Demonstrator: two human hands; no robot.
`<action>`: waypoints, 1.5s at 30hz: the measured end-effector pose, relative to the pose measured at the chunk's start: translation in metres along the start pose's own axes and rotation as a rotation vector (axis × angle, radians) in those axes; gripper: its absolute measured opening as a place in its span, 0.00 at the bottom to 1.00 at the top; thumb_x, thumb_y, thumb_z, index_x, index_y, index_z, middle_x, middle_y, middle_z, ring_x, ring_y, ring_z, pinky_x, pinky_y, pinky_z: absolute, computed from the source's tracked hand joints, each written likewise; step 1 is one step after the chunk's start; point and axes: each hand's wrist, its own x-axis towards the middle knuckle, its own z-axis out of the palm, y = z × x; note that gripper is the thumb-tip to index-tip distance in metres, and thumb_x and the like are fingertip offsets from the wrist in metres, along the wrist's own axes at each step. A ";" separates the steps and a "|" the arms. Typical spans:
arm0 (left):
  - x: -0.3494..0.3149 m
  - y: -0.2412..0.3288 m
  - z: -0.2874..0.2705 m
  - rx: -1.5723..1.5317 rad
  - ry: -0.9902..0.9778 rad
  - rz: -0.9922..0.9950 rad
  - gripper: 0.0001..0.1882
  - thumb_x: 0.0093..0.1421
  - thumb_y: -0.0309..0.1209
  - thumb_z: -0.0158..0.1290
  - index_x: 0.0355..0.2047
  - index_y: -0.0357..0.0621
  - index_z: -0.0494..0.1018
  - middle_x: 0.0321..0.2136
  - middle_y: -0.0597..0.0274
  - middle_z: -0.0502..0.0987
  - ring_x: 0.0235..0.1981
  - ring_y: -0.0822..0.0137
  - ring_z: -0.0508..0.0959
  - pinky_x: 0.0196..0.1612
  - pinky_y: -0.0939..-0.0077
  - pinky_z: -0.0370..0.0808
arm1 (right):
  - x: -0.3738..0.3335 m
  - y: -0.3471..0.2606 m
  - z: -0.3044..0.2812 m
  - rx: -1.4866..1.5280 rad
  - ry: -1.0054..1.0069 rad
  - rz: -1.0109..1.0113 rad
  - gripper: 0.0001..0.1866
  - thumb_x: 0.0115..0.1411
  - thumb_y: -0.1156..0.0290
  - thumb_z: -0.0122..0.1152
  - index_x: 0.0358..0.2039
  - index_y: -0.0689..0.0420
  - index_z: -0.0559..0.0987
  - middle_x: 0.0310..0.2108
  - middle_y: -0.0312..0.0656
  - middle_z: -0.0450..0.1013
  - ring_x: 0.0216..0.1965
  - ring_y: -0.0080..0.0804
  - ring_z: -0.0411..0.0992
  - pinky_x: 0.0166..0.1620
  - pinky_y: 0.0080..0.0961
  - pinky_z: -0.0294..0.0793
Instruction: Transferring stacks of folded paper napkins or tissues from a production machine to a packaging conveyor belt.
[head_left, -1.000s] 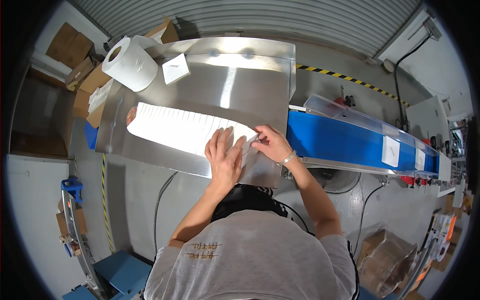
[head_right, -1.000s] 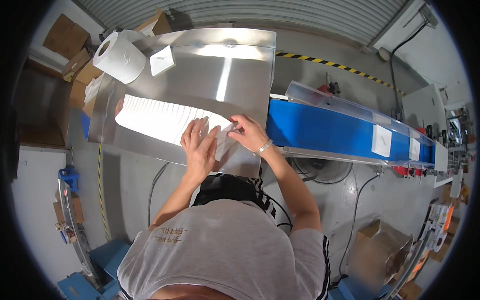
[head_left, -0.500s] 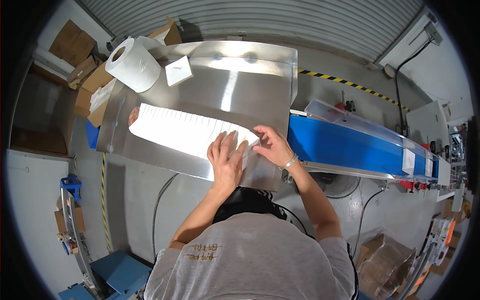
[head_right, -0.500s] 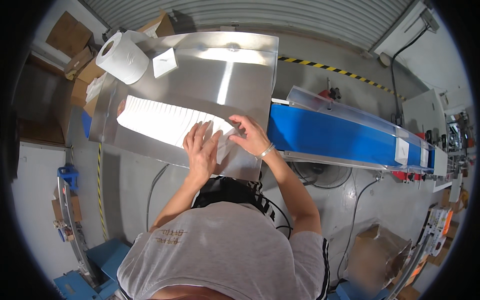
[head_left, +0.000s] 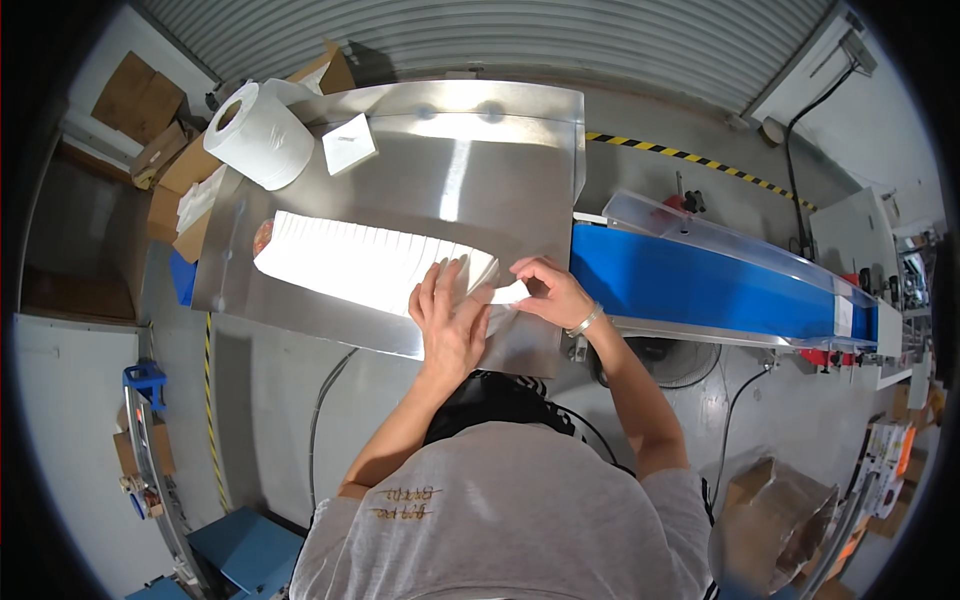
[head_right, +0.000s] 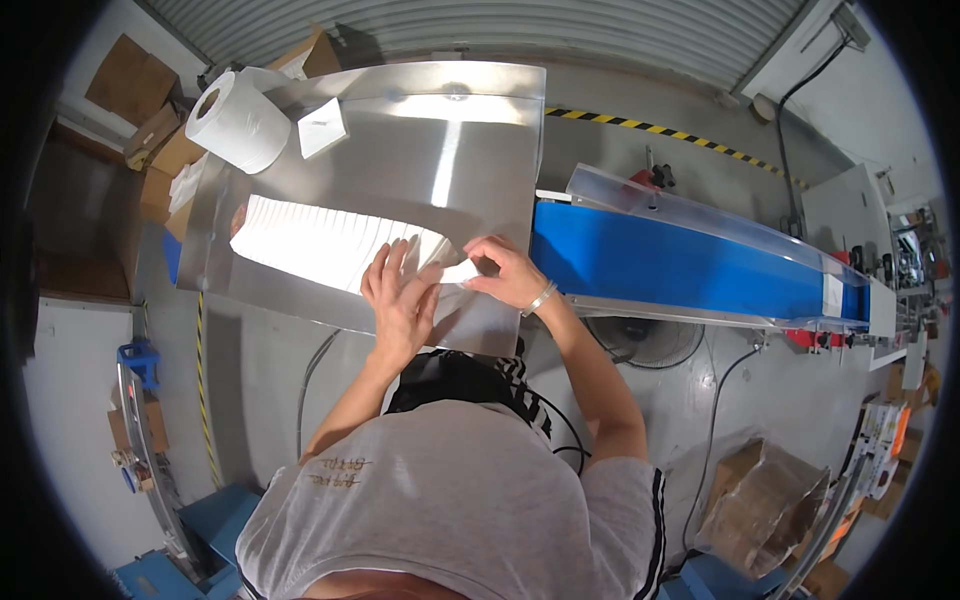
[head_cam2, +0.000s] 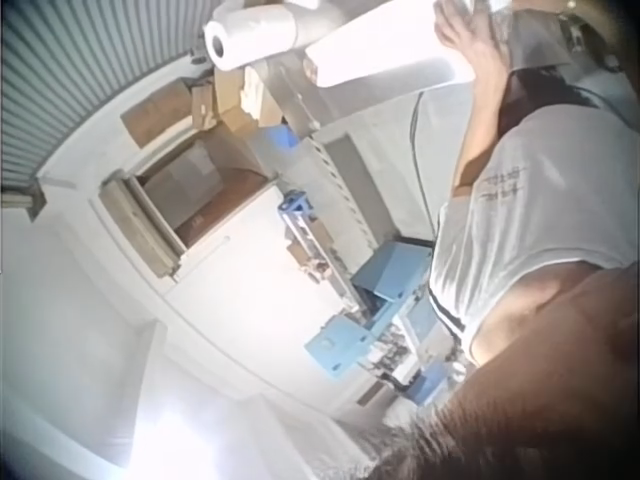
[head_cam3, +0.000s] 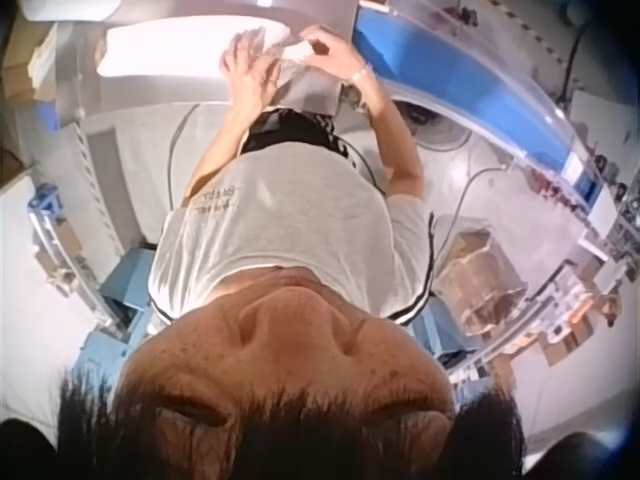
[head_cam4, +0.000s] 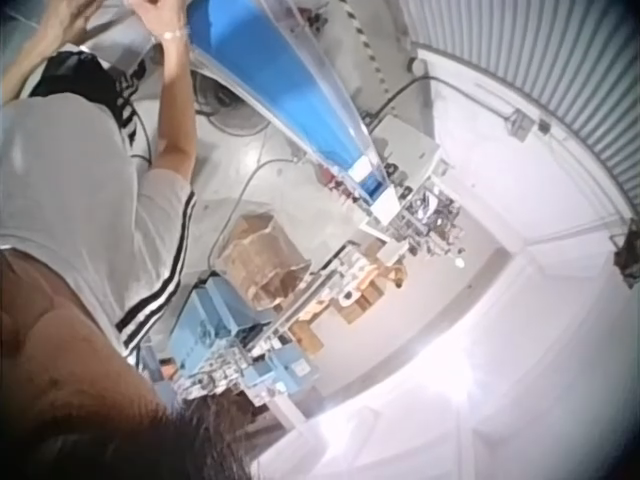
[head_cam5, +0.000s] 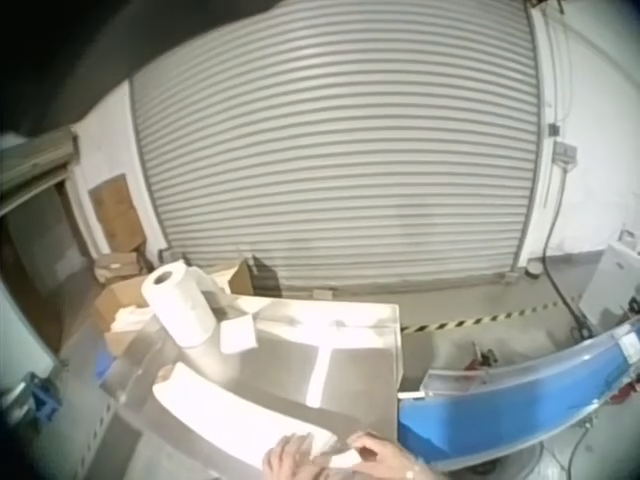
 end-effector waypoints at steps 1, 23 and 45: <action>0.000 0.001 0.000 -0.001 -0.001 0.000 0.18 0.49 0.23 0.57 0.42 0.49 0.78 0.56 0.50 0.64 0.59 0.44 0.60 0.58 0.51 0.53 | -0.006 0.001 0.000 0.175 0.001 0.086 0.17 0.53 0.75 0.66 0.42 0.59 0.70 0.42 0.37 0.69 0.41 0.23 0.69 0.42 0.20 0.72; -0.006 -0.013 0.004 0.008 0.072 -0.062 0.20 0.46 0.15 0.52 0.40 0.42 0.78 0.55 0.52 0.66 0.59 0.47 0.61 0.59 0.52 0.54 | 0.009 -0.027 -0.019 -0.079 0.072 0.161 0.25 0.51 0.71 0.68 0.51 0.52 0.73 0.51 0.39 0.68 0.50 0.33 0.69 0.50 0.27 0.72; 0.000 -0.031 0.002 0.013 0.081 -0.100 0.20 0.48 0.15 0.53 0.43 0.41 0.76 0.54 0.50 0.66 0.58 0.47 0.62 0.58 0.53 0.57 | -0.088 0.055 -0.115 -1.297 0.812 0.590 0.35 0.48 0.59 0.69 0.54 0.57 0.68 0.53 0.50 0.66 0.53 0.50 0.65 0.53 0.44 0.65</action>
